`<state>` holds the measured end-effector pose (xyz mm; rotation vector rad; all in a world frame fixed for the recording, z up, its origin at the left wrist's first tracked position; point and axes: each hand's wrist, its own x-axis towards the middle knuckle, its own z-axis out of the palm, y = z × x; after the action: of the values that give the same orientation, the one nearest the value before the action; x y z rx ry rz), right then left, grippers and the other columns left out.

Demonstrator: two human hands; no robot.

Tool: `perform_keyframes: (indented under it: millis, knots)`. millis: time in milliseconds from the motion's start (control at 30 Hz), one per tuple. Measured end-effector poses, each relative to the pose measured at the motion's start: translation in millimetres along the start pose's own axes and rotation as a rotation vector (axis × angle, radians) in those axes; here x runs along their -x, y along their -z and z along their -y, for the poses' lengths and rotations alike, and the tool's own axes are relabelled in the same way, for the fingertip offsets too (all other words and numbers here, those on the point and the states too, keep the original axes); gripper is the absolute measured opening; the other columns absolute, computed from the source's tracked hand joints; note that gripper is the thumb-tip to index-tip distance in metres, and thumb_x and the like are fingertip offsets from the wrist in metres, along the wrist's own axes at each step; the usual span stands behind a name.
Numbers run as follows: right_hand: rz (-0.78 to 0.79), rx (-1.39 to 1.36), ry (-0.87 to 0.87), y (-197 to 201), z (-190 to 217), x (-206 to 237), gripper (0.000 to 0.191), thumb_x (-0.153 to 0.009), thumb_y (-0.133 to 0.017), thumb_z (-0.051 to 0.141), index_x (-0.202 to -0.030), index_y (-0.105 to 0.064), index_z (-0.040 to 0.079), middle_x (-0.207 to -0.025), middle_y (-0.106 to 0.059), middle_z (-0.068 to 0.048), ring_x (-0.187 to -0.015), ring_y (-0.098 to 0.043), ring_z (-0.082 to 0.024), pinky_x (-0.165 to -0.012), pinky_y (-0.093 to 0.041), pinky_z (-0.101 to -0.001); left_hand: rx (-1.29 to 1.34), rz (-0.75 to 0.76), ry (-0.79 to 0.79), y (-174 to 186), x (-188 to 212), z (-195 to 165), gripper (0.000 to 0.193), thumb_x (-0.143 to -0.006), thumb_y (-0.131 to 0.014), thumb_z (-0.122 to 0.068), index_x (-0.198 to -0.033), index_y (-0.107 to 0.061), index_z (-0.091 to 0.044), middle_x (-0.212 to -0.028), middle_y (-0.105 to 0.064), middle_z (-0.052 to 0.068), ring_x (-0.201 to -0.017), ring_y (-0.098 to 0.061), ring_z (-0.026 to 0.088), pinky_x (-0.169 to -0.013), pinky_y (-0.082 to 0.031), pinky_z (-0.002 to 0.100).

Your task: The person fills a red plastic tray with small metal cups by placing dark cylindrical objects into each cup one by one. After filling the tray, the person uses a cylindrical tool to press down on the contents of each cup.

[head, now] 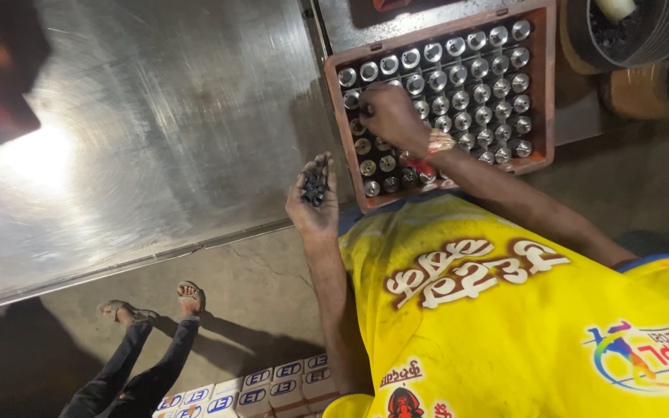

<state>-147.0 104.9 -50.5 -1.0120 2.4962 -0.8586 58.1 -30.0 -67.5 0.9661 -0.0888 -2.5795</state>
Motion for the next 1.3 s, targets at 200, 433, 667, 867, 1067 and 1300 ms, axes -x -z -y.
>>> perform_keyframes:
  millis: [200,433,667,867,1067,1300]
  knots:
    - [0.125,-0.23,-0.393,40,-4,31,0.009,-0.095,-0.073,0.015,-0.099,-0.071,0.008,-0.087,-0.072,-0.009,-0.074,-0.07,-0.023,-0.067,-0.059,-0.0425,0.031,0.006,-0.014,13,-1,-2,0.031,-0.098,-0.05,-0.01,-0.109,-0.067,0.014,-0.119,-0.069,0.029,-0.125,-0.062,0.044,-0.117,-0.048,0.051]
    - [-0.031,-0.175,-0.062,20,-5,38,0.011,-0.092,-0.067,0.001,-0.103,-0.069,0.0,-0.09,-0.071,-0.018,-0.082,-0.072,-0.034,-0.073,-0.056,-0.0452,-0.013,0.01,0.031,9,-6,2,0.031,-0.098,-0.052,-0.011,-0.109,-0.068,0.014,-0.118,-0.07,0.029,-0.124,-0.063,0.044,-0.115,-0.049,0.051]
    - [0.011,0.111,-0.125,3,1,43,0.029,-0.082,-0.065,-0.004,-0.11,-0.061,-0.003,-0.1,-0.068,-0.021,-0.081,-0.068,-0.043,-0.065,-0.053,-0.0507,0.009,0.009,0.026,9,-3,-1,0.03,-0.098,-0.052,-0.01,-0.109,-0.067,0.014,-0.118,-0.069,0.03,-0.124,-0.063,0.044,-0.115,-0.049,0.052]
    - [0.048,0.167,-0.111,18,24,18,0.029,-0.084,-0.068,-0.001,-0.111,-0.059,-0.001,-0.093,-0.065,-0.019,-0.076,-0.067,-0.039,-0.062,-0.051,-0.0513,-0.042,0.111,0.124,-24,4,5,0.041,-0.099,-0.052,-0.016,-0.124,-0.059,0.016,-0.133,-0.062,0.033,-0.132,-0.057,0.044,-0.119,-0.044,0.053]
    - [0.002,-0.347,0.164,39,80,49,0.021,-0.084,-0.075,0.006,-0.104,-0.067,0.005,-0.101,-0.065,-0.014,-0.091,-0.07,-0.034,-0.08,-0.058,-0.0449,-0.119,0.157,0.149,-39,12,10,0.05,-0.102,-0.048,-0.023,-0.137,-0.054,0.013,-0.146,-0.055,0.029,-0.137,-0.053,0.039,-0.117,-0.04,0.049]
    - [-0.051,-0.295,0.181,28,73,72,0.024,-0.08,-0.077,-0.002,-0.103,-0.069,0.003,-0.104,-0.069,-0.015,-0.096,-0.07,-0.033,-0.082,-0.059,-0.0412,-0.102,0.242,0.174,-40,0,27,0.047,-0.102,-0.046,-0.021,-0.13,-0.06,0.015,-0.141,-0.059,0.03,-0.136,-0.053,0.041,-0.12,-0.042,0.049]
